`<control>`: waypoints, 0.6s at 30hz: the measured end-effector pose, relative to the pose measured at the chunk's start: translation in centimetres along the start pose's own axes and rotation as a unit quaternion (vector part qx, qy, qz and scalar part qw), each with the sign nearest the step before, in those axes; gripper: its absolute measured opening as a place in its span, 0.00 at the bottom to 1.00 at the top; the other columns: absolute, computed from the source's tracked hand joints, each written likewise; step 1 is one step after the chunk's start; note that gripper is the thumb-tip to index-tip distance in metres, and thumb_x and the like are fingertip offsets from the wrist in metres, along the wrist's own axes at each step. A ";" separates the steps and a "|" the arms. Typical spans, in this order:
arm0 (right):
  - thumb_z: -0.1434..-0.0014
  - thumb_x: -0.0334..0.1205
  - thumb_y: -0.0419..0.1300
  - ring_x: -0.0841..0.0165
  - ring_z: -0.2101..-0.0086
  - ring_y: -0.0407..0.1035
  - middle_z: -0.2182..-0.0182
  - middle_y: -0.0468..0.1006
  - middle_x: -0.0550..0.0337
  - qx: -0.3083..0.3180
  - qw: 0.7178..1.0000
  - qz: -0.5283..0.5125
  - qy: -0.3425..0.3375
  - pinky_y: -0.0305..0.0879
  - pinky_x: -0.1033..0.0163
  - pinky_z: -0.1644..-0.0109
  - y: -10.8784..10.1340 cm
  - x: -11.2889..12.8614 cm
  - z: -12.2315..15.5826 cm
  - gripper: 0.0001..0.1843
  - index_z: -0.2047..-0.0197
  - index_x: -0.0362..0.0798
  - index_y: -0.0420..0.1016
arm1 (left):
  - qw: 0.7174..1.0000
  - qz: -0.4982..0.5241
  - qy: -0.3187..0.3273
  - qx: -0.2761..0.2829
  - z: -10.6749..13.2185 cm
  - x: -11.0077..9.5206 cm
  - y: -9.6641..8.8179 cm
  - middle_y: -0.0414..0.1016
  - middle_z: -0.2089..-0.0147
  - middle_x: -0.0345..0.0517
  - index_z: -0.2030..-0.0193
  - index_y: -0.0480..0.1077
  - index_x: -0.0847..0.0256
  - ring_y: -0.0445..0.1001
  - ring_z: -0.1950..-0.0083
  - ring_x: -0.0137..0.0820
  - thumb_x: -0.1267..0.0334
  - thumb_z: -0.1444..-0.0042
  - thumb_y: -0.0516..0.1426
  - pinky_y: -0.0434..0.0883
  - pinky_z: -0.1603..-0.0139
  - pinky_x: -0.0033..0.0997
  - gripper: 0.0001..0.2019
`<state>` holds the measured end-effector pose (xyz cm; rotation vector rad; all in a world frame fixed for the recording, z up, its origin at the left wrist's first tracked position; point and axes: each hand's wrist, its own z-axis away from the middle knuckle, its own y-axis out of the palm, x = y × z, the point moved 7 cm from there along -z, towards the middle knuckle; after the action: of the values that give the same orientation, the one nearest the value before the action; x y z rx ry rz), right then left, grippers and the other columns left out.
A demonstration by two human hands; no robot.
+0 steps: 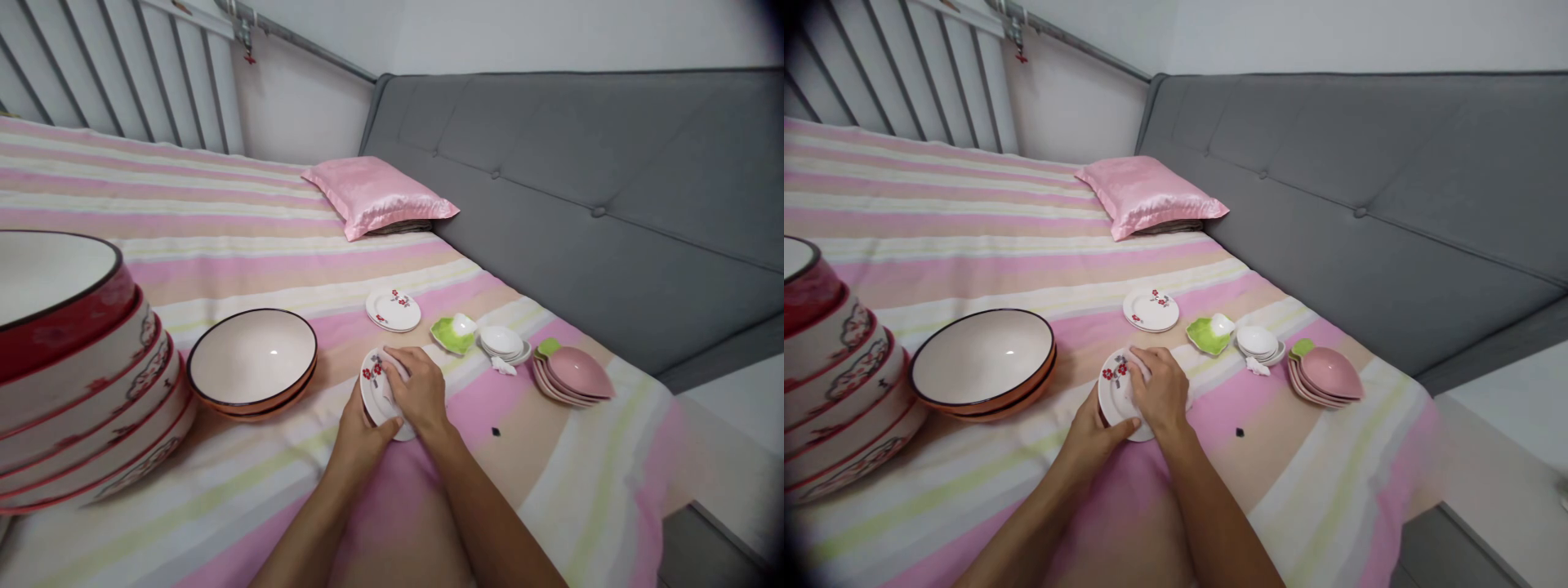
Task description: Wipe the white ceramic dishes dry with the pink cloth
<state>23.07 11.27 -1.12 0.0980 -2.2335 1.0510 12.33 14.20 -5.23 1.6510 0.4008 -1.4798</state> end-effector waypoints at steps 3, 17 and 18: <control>0.44 0.38 0.58 0.67 0.59 0.71 0.59 0.76 0.57 0.023 0.996 -0.063 -0.060 0.67 0.63 0.52 0.2 1.3 0.1 0.14 0.55 0.53 0.78 | 1.000 -0.013 0.007 -0.002 0.0 -0.3 0.0 0.73 0.50 0.52 0.46 0.62 0.65 0.72 0.50 0.40 0.71 0.62 0.62 0.69 0.52 0.35 0.32; 0.43 0.39 0.59 0.68 0.59 0.72 0.62 0.77 0.58 0.006 0.990 -0.125 -0.068 0.68 0.63 0.52 0.2 1.7 0.1 0.10 0.59 0.53 0.79 | 0.999 -0.033 0.018 0.000 0.0 -0.4 0.1 0.71 0.47 0.52 0.42 0.60 0.63 0.71 0.48 0.41 0.73 0.61 0.59 0.68 0.50 0.36 0.34; 0.43 0.39 0.59 0.68 0.60 0.72 0.61 0.77 0.58 -0.007 0.993 -0.108 -0.048 0.68 0.63 0.52 0.1 1.3 0.1 0.10 0.58 0.53 0.79 | 0.999 -0.027 0.017 0.001 0.0 -0.3 0.1 0.71 0.46 0.52 0.42 0.60 0.64 0.70 0.46 0.42 0.73 0.62 0.60 0.68 0.48 0.36 0.35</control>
<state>22.00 11.55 -0.43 0.3811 -2.2555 0.9298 12.33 14.25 -4.92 1.6797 0.4667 -1.4942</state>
